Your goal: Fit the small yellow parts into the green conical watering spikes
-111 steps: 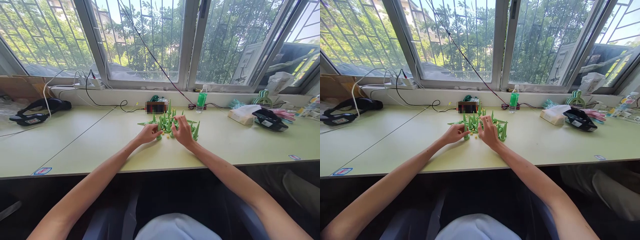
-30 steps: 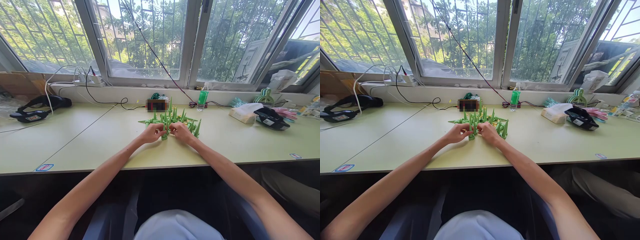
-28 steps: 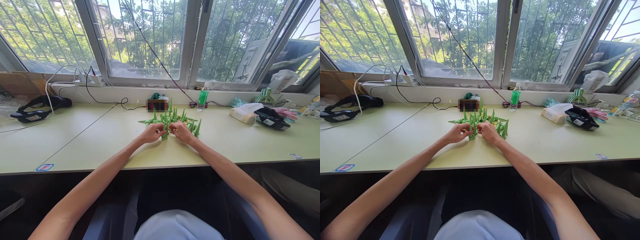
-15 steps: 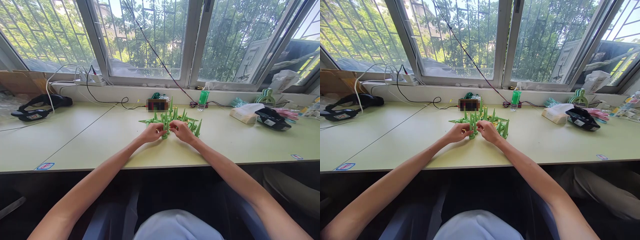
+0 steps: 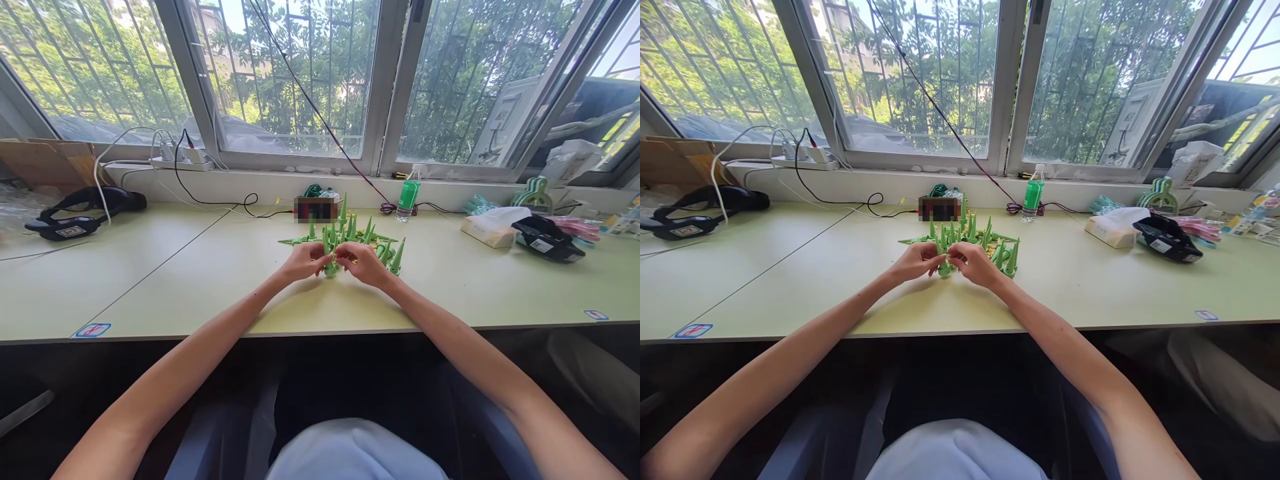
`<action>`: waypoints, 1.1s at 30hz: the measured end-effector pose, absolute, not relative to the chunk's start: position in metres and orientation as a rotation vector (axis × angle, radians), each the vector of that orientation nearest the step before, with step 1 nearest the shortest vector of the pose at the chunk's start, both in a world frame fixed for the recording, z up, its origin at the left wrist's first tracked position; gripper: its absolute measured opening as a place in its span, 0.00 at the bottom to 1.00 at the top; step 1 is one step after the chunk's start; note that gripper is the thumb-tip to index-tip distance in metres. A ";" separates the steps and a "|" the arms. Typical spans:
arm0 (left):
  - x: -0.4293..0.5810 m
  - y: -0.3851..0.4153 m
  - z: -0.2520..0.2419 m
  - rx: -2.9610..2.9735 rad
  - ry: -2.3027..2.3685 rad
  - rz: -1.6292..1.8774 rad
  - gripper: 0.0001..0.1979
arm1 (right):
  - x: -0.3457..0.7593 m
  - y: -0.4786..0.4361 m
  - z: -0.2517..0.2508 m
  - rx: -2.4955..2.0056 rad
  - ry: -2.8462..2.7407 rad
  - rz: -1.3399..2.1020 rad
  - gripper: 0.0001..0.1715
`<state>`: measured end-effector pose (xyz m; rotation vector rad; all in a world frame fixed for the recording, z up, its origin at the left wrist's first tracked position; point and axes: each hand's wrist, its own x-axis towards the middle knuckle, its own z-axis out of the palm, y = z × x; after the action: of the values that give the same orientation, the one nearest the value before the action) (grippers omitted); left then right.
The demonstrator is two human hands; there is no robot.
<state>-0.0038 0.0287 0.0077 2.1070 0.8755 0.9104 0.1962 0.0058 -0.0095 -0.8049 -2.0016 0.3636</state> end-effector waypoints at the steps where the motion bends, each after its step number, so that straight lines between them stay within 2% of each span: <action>1: -0.004 0.029 0.007 2.089 0.865 0.912 0.18 | 0.196 0.006 -0.010 -0.809 -2.000 0.371 0.03; 19: 0.000 0.021 0.011 2.031 0.749 0.944 0.18 | 0.194 -0.001 -0.005 -0.834 -1.992 0.518 0.10; 25: 0.001 0.023 0.011 2.021 0.833 1.043 0.20 | 0.195 0.000 -0.006 -0.898 -1.989 0.438 0.13; 33: 0.001 0.025 0.009 1.947 0.830 1.068 0.20 | 0.196 0.003 -0.009 -0.862 -2.003 0.392 0.09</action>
<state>0.0005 0.0246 0.0091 1.9469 0.8303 1.0677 0.1960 0.0033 -0.0091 -0.8623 -2.0025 0.3921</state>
